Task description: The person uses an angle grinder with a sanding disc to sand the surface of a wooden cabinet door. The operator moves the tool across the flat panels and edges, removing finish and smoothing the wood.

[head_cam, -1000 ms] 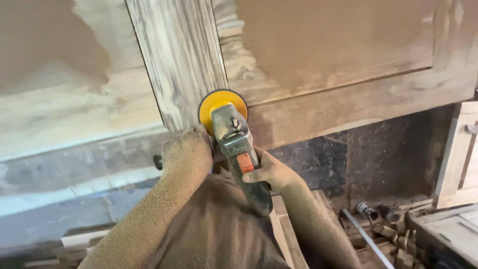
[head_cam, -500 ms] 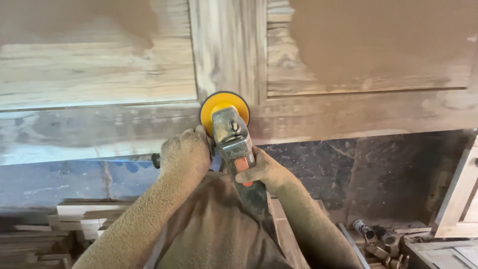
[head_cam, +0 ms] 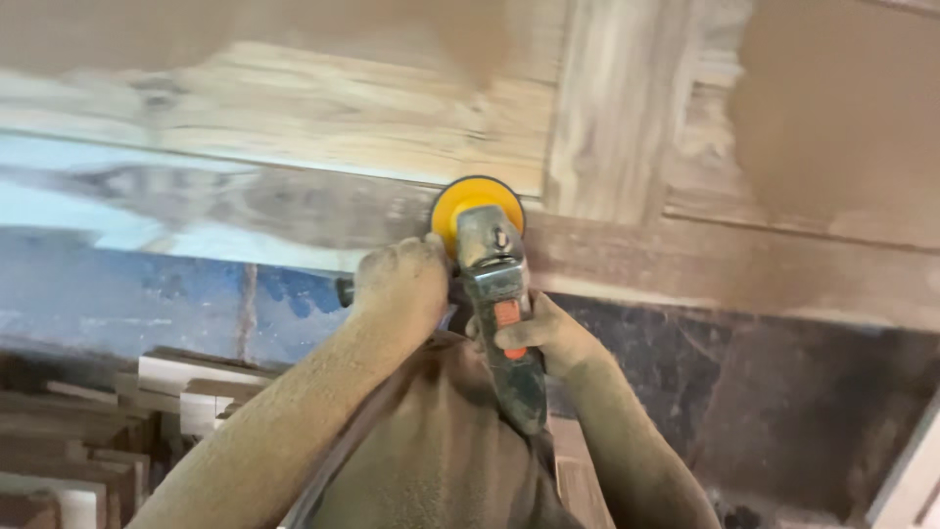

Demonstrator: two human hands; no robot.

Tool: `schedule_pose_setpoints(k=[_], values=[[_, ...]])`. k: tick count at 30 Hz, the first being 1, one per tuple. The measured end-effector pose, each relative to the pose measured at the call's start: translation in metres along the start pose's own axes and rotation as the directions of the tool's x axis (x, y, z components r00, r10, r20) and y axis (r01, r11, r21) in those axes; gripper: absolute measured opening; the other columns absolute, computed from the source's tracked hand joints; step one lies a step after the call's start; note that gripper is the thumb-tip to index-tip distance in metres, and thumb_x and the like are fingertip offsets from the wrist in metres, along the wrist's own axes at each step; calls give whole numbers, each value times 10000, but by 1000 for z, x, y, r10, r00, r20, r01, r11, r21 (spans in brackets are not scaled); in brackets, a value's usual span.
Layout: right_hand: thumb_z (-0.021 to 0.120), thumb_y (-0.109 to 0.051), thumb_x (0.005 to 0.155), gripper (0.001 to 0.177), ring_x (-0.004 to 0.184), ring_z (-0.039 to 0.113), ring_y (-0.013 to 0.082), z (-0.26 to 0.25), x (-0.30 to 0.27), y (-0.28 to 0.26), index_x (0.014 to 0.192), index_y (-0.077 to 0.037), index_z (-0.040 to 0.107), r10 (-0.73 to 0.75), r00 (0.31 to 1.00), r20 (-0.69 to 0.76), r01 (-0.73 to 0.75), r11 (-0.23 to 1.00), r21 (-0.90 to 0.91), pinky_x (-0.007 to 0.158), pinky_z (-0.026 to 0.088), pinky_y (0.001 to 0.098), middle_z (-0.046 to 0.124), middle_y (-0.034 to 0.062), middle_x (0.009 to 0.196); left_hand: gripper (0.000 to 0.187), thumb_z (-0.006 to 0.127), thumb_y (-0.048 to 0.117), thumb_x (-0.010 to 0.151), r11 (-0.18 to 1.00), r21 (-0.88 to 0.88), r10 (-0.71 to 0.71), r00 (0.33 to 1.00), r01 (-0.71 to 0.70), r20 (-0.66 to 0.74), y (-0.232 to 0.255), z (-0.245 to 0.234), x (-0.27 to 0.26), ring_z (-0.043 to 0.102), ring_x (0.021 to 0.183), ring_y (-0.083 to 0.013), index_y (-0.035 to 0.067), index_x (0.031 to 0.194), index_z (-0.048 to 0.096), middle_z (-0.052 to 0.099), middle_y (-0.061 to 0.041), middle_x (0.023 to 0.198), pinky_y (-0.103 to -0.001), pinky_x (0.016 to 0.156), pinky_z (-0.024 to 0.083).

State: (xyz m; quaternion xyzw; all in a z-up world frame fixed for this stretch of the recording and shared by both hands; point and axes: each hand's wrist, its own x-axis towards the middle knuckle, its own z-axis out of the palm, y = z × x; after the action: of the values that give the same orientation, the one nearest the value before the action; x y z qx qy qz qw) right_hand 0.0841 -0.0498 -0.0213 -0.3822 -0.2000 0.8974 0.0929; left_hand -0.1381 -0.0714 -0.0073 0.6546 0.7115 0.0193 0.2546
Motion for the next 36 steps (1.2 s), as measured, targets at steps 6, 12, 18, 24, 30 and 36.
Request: schedule_pose_setpoints(k=[6, 12, 18, 24, 30, 36], values=[[822, -134, 622, 629, 872, 716, 258, 28, 40, 2, 1206, -4, 627, 47, 997, 56, -45, 999, -22, 830, 603, 424, 719, 145, 1011, 131, 596, 166, 886, 990, -30, -138, 990, 139, 42, -42, -23, -14, 732, 855, -352, 78, 973, 640, 721, -137, 896, -486, 737, 572], [832, -140, 668, 609, 902, 724, 285, 60, 85, 5, 1212, 38, 624, 103, 982, 158, -90, 992, -87, 857, 603, 440, 719, 178, 1030, 154, 607, 170, 868, 958, -60, -278, 959, 281, 58, -88, -50, -37, 735, 879, -342, 88, 992, 647, 729, -127, 929, -471, 750, 576], [780, -116, 709, 549, 883, 721, 276, 105, 119, 3, 1214, 40, 630, 196, 972, 127, -176, 972, -154, 844, 604, 429, 735, 162, 1030, 140, 602, 173, 919, 931, -13, -364, 931, 364, -26, -135, -57, -57, 750, 889, -317, 102, 1009, 682, 747, -119, 961, -461, 737, 586], [744, -118, 703, 491, 830, 724, 272, 146, 164, 4, 1167, 13, 655, 262, 954, 145, -204, 923, -325, 773, 613, 429, 744, 157, 967, 154, 606, 153, 902, 877, -96, -480, 869, 471, -118, -178, -60, -83, 750, 926, -325, 107, 996, 719, 759, -136, 978, -448, 765, 593], [755, -107, 758, 452, 821, 697, 250, 133, 202, 15, 1183, 8, 656, 362, 932, -7, -342, 873, -349, 768, 587, 407, 720, 125, 960, 195, 641, 139, 812, 823, -181, -563, 814, 538, -142, -198, -57, -95, 745, 915, -348, 78, 974, 730, 740, -161, 1005, -449, 759, 592], [764, -62, 708, 565, 867, 711, 242, 98, 161, 7, 1252, -3, 624, 338, 941, -2, -307, 853, -422, 817, 586, 423, 718, 115, 999, 170, 606, 142, 868, 851, -181, -516, 850, 493, -108, -149, -30, -92, 752, 871, -335, 79, 1004, 685, 740, -143, 950, -463, 728, 592]])
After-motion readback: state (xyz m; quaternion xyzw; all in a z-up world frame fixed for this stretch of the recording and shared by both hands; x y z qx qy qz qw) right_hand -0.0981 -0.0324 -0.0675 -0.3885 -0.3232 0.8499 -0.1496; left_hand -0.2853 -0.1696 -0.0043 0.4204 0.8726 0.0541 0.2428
